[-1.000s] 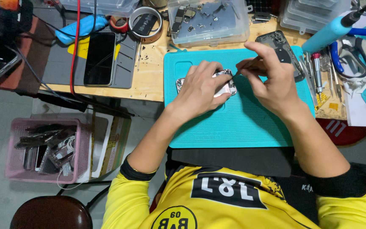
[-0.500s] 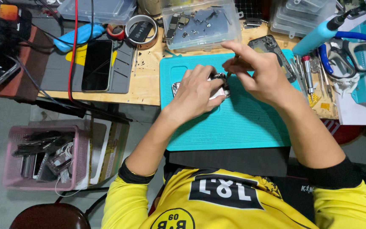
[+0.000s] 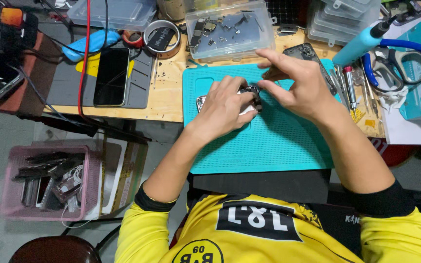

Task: The person disassembles a smartphone at a repair bench, using a precision screwdriver to remove screws from the phone's frame and back cover. They set the cover aside, work on the exposed internals, and pick small screws and components from the mat and parts tray.

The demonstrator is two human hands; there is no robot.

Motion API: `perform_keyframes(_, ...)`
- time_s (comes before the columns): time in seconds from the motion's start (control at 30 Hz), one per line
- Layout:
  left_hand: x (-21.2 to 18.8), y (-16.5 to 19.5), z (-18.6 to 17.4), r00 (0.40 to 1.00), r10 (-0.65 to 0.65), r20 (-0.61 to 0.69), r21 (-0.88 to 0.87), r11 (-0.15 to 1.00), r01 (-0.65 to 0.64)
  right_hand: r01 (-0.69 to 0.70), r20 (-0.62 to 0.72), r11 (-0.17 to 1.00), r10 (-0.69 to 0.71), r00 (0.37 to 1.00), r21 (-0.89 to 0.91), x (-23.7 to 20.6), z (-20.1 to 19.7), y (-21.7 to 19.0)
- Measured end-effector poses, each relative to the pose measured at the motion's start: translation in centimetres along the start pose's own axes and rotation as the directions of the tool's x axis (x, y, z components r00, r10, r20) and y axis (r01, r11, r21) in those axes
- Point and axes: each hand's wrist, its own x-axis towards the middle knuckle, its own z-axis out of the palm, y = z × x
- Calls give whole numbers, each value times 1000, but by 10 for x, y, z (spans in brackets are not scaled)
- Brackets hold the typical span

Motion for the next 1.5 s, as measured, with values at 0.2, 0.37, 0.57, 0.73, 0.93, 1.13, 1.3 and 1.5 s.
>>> perform_keyframes(0.2,-1,0,-1,1000,16,-7,2,1000,-16,-94,-42,983,89,995,-156,3,5,-1)
perform_keyframes(0.37,-2,0,-1,1000,-2,24,-1,1000,2,-62,43,997,60,997,47,4,0,-3)
perform_keyframes(0.57,-4,1,-3,1000,10,-5,-12,1000,-10,-116,39,992,114,993,50,9,-2,-6)
perform_keyframes(0.73,-4,-1,-2,1000,-1,13,-11,1000,1,-93,45,995,92,995,42,4,0,-1)
perform_keyframes(0.93,-4,-4,-2,1000,1,14,-10,1000,-1,-67,62,995,63,996,71,3,4,4)
perform_keyframes(1.13,-5,-5,-3,1000,2,-24,-31,1000,-3,-67,37,998,66,997,21,5,7,3)
perform_keyframes(1.3,-3,-4,-2,999,-24,-28,-55,998,22,-81,50,996,79,996,33,2,5,3)
perform_keyframes(1.5,-3,-4,-2,999,-49,-14,-40,998,48,-92,90,996,90,992,10,-1,12,2)
